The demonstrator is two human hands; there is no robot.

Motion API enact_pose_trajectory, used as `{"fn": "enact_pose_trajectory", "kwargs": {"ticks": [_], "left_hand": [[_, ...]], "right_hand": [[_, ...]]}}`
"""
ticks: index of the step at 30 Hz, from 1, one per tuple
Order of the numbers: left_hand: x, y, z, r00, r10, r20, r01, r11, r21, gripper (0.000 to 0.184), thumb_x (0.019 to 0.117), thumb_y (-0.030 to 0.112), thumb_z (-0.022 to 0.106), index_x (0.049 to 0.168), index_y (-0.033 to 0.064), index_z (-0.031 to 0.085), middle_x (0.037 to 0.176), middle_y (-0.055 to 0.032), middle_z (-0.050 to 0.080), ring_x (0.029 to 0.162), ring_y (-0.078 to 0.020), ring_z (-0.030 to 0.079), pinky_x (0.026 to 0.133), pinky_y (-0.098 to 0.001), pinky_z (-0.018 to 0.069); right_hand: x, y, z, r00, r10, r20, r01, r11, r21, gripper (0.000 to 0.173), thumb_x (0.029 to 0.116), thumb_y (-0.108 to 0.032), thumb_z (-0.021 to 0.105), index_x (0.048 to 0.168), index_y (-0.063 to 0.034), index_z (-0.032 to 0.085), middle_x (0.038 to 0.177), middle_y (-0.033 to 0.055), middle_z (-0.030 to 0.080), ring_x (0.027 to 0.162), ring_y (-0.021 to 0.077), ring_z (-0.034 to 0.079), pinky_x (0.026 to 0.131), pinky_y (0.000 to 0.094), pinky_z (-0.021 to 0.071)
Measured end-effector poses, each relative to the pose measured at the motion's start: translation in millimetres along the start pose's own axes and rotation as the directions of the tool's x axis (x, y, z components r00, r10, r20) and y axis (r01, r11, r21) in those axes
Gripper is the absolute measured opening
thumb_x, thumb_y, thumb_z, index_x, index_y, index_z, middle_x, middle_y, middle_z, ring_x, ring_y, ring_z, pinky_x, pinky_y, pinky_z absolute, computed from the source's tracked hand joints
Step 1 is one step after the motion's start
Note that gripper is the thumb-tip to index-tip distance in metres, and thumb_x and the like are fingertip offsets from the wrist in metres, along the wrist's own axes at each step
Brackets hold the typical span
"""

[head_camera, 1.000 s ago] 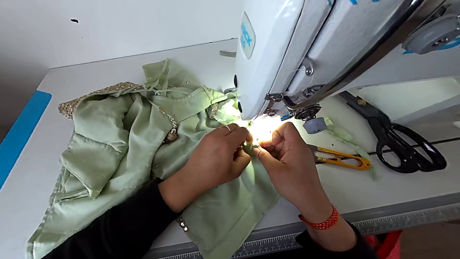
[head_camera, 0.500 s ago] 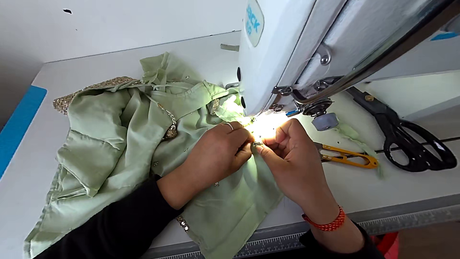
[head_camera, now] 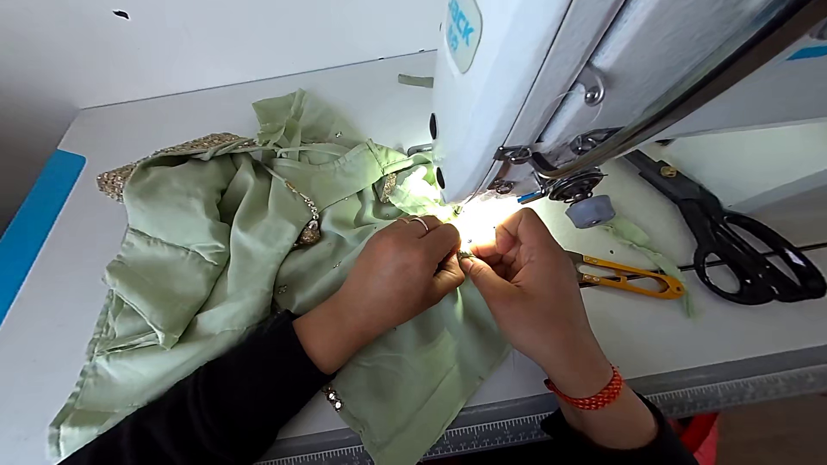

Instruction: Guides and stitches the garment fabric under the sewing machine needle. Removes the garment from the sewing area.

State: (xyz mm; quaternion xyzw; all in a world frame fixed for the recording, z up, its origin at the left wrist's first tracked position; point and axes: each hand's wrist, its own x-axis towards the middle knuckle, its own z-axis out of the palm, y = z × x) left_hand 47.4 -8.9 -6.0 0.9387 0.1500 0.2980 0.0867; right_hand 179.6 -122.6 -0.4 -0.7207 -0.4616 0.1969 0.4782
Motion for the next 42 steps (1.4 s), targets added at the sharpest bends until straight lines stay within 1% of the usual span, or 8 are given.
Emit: {"fn": "enact_pose_trajectory", "kwargs": {"ticks": [8,15,26,31,35,37,40,42], "left_hand": [[-0.3,2.4,4.4,0.998,0.051,-0.037,-0.047,0.995,0.09,0.011,0.087,0.016,0.065,0.085,0.0066,0.07,0.076,-0.0074,0.068,0.076,-0.0216,0.07,0.07,-0.0321,0.0564],[-0.5,4.8,5.3,0.997,0.059,-0.049,-0.053,0.991,0.122,0.009,0.0849,0.015,0.067,0.085,0.0063,0.069,0.074,-0.0079,0.067,0.071,-0.0224,0.068,0.062,-0.0318,0.0533],[1.2,4.5,7.1,0.995,0.096,-0.031,-0.092,0.99,0.111,0.008,0.0851,0.014,0.066,0.082,0.0079,0.069,0.07,-0.0072,0.061,0.065,-0.0226,0.062,0.059,-0.0324,0.0471],[1.8,3.4,6.8,0.995,0.104,-0.008,-0.103,0.99,0.098,0.009,0.0841,0.012,0.065,0.086,0.0077,0.073,0.074,-0.0082,0.065,0.07,-0.0234,0.065,0.064,-0.0333,0.05],[2.4,-12.4,1.9,0.999,0.05,-0.008,-0.049,0.995,0.088,0.01,0.0849,0.002,0.063,0.087,0.0033,0.073,0.084,-0.0142,0.072,0.082,-0.0308,0.072,0.072,-0.041,0.0568],[1.2,-14.6,-1.3,1.0,0.012,-0.004,-0.012,0.997,0.076,0.011,0.0844,0.004,0.062,0.089,0.004,0.073,0.086,-0.0129,0.072,0.085,-0.029,0.072,0.075,-0.0398,0.0573],[-0.5,-11.3,-6.1,0.996,-0.084,0.012,0.084,0.996,-0.017,0.015,0.0818,0.009,0.061,0.093,0.0051,0.07,0.083,-0.0081,0.067,0.074,-0.0193,0.065,0.064,-0.0333,0.0522],[-3.1,-9.4,-9.8,0.994,-0.096,0.044,0.099,0.992,-0.072,0.017,0.0833,0.015,0.063,0.096,0.0072,0.072,0.089,-0.0059,0.069,0.077,-0.0143,0.066,0.065,-0.0294,0.0534]], "right_hand": [[0.5,0.6,0.3,1.0,-0.021,-0.003,0.021,1.0,-0.017,0.025,0.0916,-0.006,0.07,0.098,-0.0134,0.048,0.079,-0.004,0.065,0.062,0.0017,0.06,0.051,0.0163,0.0466],[0.2,-0.1,-0.4,1.0,-0.021,0.007,0.021,0.999,-0.028,0.024,0.0917,-0.005,0.071,0.097,-0.0122,0.049,0.078,-0.0029,0.067,0.062,0.003,0.062,0.051,0.018,0.0481],[1.3,-1.9,-1.3,1.0,-0.007,0.024,0.008,0.999,-0.032,0.025,0.0918,-0.002,0.071,0.097,-0.0119,0.048,0.076,-0.0023,0.064,0.06,0.003,0.06,0.05,0.0176,0.0465],[1.9,-3.2,-1.5,1.0,-0.007,0.03,0.008,0.999,-0.043,0.025,0.0916,0.0,0.07,0.097,-0.0112,0.048,0.077,-0.0014,0.064,0.059,0.0042,0.059,0.049,0.0185,0.0452],[0.0,-2.5,-2.4,1.0,-0.012,0.026,0.013,0.999,-0.04,0.026,0.0913,-0.002,0.071,0.097,-0.0119,0.049,0.077,-0.0019,0.065,0.058,0.0044,0.058,0.047,0.019,0.0445],[-0.2,-2.7,-2.4,1.0,-0.005,0.019,0.006,0.999,-0.037,0.025,0.0918,-0.003,0.071,0.1,-0.0119,0.049,0.079,-0.0023,0.065,0.058,0.0042,0.058,0.047,0.0188,0.0444],[-0.5,-2.2,-3.8,0.999,0.021,0.03,-0.021,1.0,0.004,0.027,0.0935,-0.003,0.069,0.107,-0.0119,0.047,0.083,-0.0013,0.063,0.064,0.0043,0.06,0.052,0.0188,0.0481],[-0.7,-1.1,-4.9,0.999,0.033,0.039,-0.034,0.999,0.032,0.028,0.0941,-0.004,0.067,0.11,-0.0126,0.046,0.086,-0.0013,0.065,0.066,0.0042,0.063,0.053,0.0187,0.05]]}}
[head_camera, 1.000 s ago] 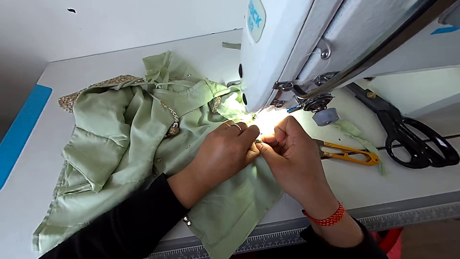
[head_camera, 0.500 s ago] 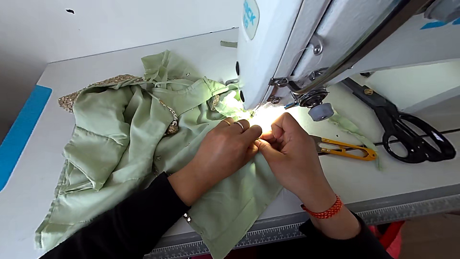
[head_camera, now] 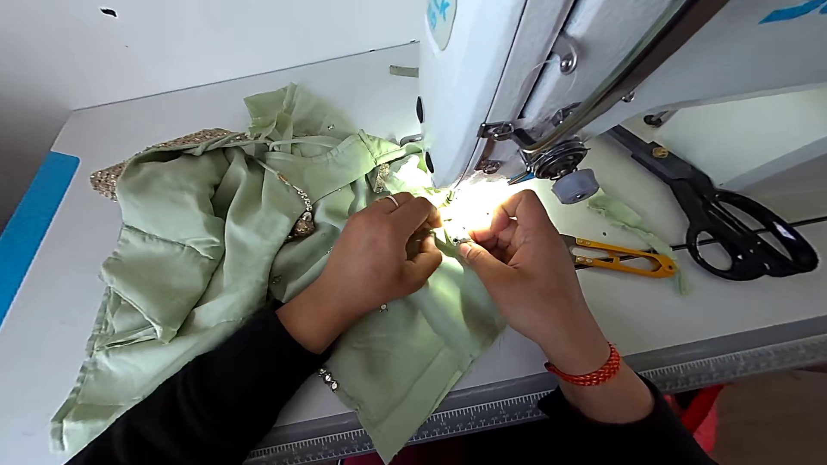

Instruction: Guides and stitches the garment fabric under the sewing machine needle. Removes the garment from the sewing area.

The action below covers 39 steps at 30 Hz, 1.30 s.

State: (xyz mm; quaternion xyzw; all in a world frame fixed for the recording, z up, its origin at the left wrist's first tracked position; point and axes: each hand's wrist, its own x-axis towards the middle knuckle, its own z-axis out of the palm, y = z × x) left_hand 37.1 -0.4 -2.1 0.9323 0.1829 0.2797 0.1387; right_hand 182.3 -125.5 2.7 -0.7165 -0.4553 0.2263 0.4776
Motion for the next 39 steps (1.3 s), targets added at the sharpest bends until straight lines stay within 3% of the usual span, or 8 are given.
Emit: {"fn": "enact_pose_trajectory", "kwargs": {"ticks": [5,17,27,39], "left_hand": [[-1.1,0.2,4.6,0.998,0.066,-0.015,-0.066,0.997,-0.029,0.017,0.0863,0.018,0.064,0.093,0.0105,0.077,0.091,-0.0057,0.074,0.084,-0.0144,0.069,0.072,-0.0282,0.0544],[1.8,-2.1,6.4,0.988,0.151,-0.03,-0.151,0.988,0.016,0.014,0.089,0.016,0.064,0.09,0.0106,0.078,0.089,-0.0058,0.076,0.087,-0.0167,0.072,0.076,-0.0291,0.0557],[6.3,5.0,16.3,0.978,0.2,-0.066,-0.189,0.97,0.153,0.009,0.0841,0.018,0.068,0.082,0.0095,0.071,0.078,-0.0074,0.07,0.074,-0.0221,0.068,0.061,-0.0331,0.0508],[9.3,6.5,17.5,0.975,0.223,-0.01,-0.22,0.968,0.117,0.012,0.0852,0.013,0.064,0.088,0.0105,0.075,0.076,-0.0061,0.066,0.076,-0.0237,0.066,0.064,-0.0346,0.0495]], "right_hand": [[-1.2,0.1,0.5,1.0,-0.007,0.001,0.007,1.0,0.01,0.03,0.0943,-0.004,0.066,0.114,-0.013,0.045,0.088,-0.0021,0.069,0.066,0.0039,0.064,0.053,0.0183,0.0494],[-0.8,-0.8,0.4,1.0,0.005,-0.002,-0.005,1.0,-0.025,0.028,0.0948,-0.005,0.066,0.112,-0.0133,0.046,0.088,-0.0024,0.069,0.067,0.0036,0.065,0.054,0.0181,0.0498],[2.6,0.0,1.7,1.0,-0.002,0.007,0.002,1.0,-0.012,0.028,0.0919,-0.001,0.069,0.106,-0.0126,0.048,0.087,-0.0025,0.067,0.067,0.0027,0.064,0.055,0.0179,0.0501],[3.6,0.5,2.6,1.0,-0.016,0.014,0.016,0.999,-0.042,0.027,0.0908,0.001,0.069,0.102,-0.0123,0.048,0.079,-0.0022,0.064,0.06,0.0042,0.059,0.049,0.0194,0.0461]]}}
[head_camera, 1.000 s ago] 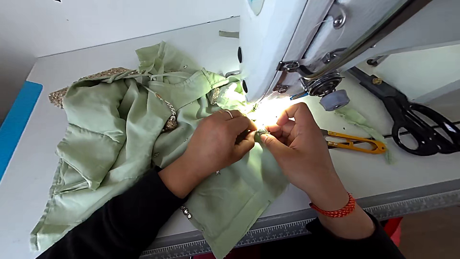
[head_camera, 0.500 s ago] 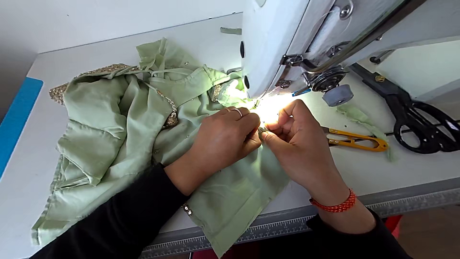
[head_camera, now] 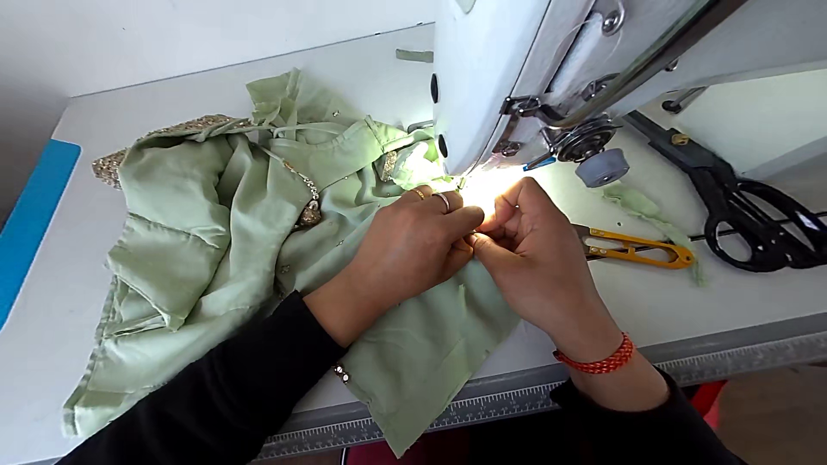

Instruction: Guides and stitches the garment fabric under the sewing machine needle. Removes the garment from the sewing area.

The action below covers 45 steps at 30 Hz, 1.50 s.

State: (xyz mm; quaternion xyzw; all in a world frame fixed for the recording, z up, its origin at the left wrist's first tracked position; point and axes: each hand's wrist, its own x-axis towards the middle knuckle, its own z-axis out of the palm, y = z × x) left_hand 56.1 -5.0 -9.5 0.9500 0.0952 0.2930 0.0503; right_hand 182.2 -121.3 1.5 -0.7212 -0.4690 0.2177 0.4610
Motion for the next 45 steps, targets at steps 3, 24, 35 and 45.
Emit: {"fn": "enact_pose_trajectory", "kwargs": {"ticks": [3,24,35,45], "left_hand": [[0.5,-2.2,-0.1,1.0,0.01,-0.001,-0.01,1.0,-0.012,0.013,0.0868,0.011,0.062,0.087,0.01,0.075,0.076,-0.0063,0.066,0.075,-0.0231,0.066,0.065,-0.0343,0.0504],[-6.6,-18.2,-11.9,0.986,-0.158,0.058,0.168,0.934,-0.317,0.01,0.0925,0.018,0.071,0.093,0.0111,0.078,0.087,-0.0007,0.072,0.078,-0.0038,0.066,0.072,-0.0195,0.0524],[0.1,-11.9,-13.3,0.943,-0.272,0.194,0.32,0.902,-0.29,0.019,0.1003,0.025,0.06,0.095,0.0106,0.071,0.082,0.0014,0.064,0.077,-0.0073,0.06,0.07,-0.027,0.0483],[-1.6,-22.8,-22.1,0.874,-0.443,0.198,0.478,0.858,-0.19,0.021,0.1033,0.024,0.056,0.104,0.0074,0.069,0.085,-0.003,0.067,0.075,-0.0136,0.065,0.07,-0.0366,0.0531]], "right_hand": [[0.7,0.7,0.6,1.0,0.005,-0.005,-0.005,1.0,0.005,0.027,0.0906,0.001,0.069,0.101,-0.0122,0.049,0.078,-0.0025,0.063,0.059,0.0037,0.059,0.049,0.0188,0.0453],[-5.0,-0.2,-4.6,1.0,0.015,0.007,-0.016,0.998,0.061,0.03,0.0943,-0.002,0.066,0.113,-0.0129,0.045,0.086,-0.0023,0.068,0.065,0.0033,0.064,0.051,0.0173,0.0488],[-0.3,0.6,-2.5,0.999,0.042,0.005,-0.042,0.996,0.074,0.029,0.0936,-0.001,0.067,0.109,-0.0129,0.046,0.086,-0.0022,0.065,0.066,0.0029,0.062,0.054,0.0174,0.0488],[-3.2,-0.3,-2.1,0.999,0.038,-0.014,-0.037,0.999,0.038,0.029,0.0931,-0.001,0.067,0.109,-0.0131,0.046,0.086,-0.0024,0.066,0.063,0.0035,0.062,0.051,0.0185,0.0489]]}}
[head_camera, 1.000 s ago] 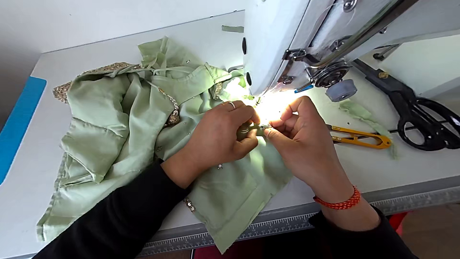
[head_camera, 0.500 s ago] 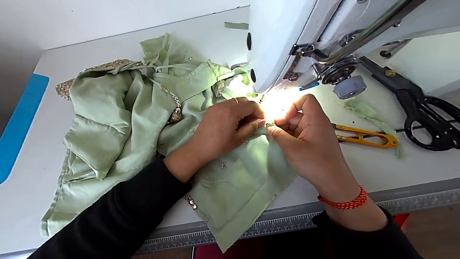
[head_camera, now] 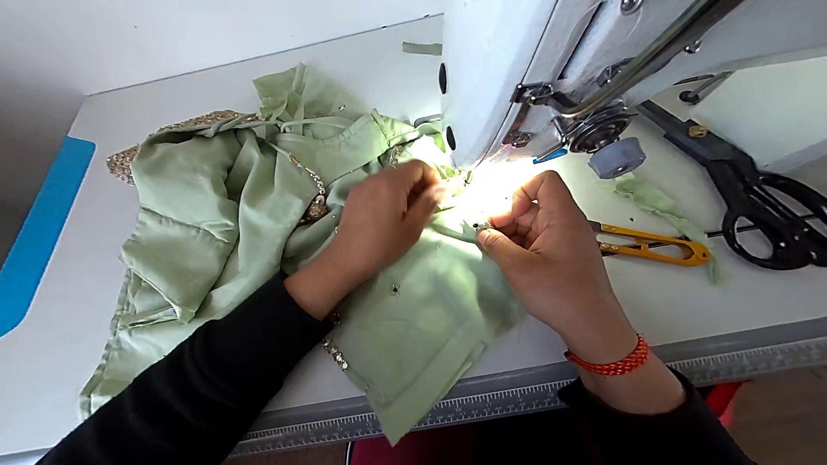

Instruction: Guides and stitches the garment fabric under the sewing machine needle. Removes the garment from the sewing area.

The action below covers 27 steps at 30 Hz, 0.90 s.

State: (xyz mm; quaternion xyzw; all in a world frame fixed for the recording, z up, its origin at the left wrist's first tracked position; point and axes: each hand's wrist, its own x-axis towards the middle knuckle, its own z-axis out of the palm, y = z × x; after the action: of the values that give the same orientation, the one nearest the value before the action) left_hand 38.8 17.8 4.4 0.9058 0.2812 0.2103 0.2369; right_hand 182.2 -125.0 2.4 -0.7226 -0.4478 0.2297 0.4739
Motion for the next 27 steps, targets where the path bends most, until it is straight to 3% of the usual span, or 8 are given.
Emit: {"fn": "enact_pose_trajectory", "kwargs": {"ticks": [4,7,10,15,23,27], "left_hand": [[-9.6,8.8,3.3,0.994,0.112,-0.018,-0.112,0.993,-0.027,0.016,0.0973,0.024,0.06,0.097,0.0122,0.071,0.084,0.0034,0.066,0.076,-0.0044,0.062,0.068,-0.0239,0.0511],[-10.4,10.1,7.4,0.969,0.241,-0.051,-0.236,0.968,0.083,0.017,0.0931,0.021,0.062,0.099,0.01,0.074,0.09,-0.0027,0.072,0.084,-0.0137,0.068,0.073,-0.0322,0.0549],[-10.5,9.3,9.6,0.945,0.324,-0.049,-0.316,0.941,0.121,0.016,0.0925,0.019,0.063,0.096,0.0105,0.076,0.089,-0.0048,0.072,0.085,-0.017,0.068,0.073,-0.032,0.0539],[-8.7,7.9,11.4,0.92,0.385,-0.065,-0.372,0.915,0.155,0.016,0.0929,0.018,0.063,0.092,0.0101,0.077,0.085,-0.006,0.073,0.083,-0.0177,0.07,0.072,-0.0309,0.0537],[-8.4,10.4,14.4,0.896,0.435,-0.09,-0.409,0.887,0.214,0.014,0.091,0.016,0.064,0.086,0.0085,0.075,0.083,-0.0076,0.073,0.084,-0.0206,0.072,0.071,-0.0318,0.0549],[-7.8,16.0,21.6,0.898,0.416,-0.143,-0.377,0.895,0.239,0.011,0.0852,0.016,0.067,0.078,0.008,0.07,0.075,-0.0074,0.068,0.076,-0.0206,0.068,0.066,-0.0313,0.0515]], "right_hand": [[-3.0,-0.4,-2.6,1.0,-0.006,0.006,0.006,1.0,-0.001,0.031,0.0941,-0.004,0.066,0.114,-0.0133,0.045,0.087,-0.0023,0.066,0.063,0.0032,0.062,0.049,0.018,0.0476],[-2.9,1.6,-2.8,1.0,-0.028,0.014,0.028,1.0,0.002,0.032,0.0932,-0.004,0.064,0.117,-0.013,0.045,0.088,-0.003,0.068,0.065,0.0028,0.063,0.05,0.018,0.0487],[-3.1,1.8,-2.6,0.999,-0.045,0.014,0.045,0.999,-0.021,0.03,0.092,-0.005,0.062,0.116,-0.0128,0.046,0.089,-0.0035,0.068,0.066,0.002,0.063,0.05,0.0173,0.048],[0.3,4.4,-0.6,1.0,-0.029,0.003,0.029,0.999,0.026,0.031,0.093,-0.012,0.068,0.115,-0.0143,0.046,0.088,-0.005,0.068,0.068,0.0015,0.065,0.054,0.0165,0.0501],[0.2,2.0,2.3,0.999,-0.032,-0.026,0.031,0.999,-0.018,0.03,0.0933,-0.006,0.071,0.11,-0.0135,0.047,0.083,-0.0043,0.067,0.066,0.0008,0.064,0.055,0.0158,0.0507],[-0.1,1.2,2.7,0.999,-0.04,-0.017,0.04,0.999,-0.017,0.029,0.0922,-0.004,0.071,0.106,-0.0135,0.047,0.083,-0.0036,0.066,0.064,0.0009,0.063,0.053,0.0157,0.0488]]}}
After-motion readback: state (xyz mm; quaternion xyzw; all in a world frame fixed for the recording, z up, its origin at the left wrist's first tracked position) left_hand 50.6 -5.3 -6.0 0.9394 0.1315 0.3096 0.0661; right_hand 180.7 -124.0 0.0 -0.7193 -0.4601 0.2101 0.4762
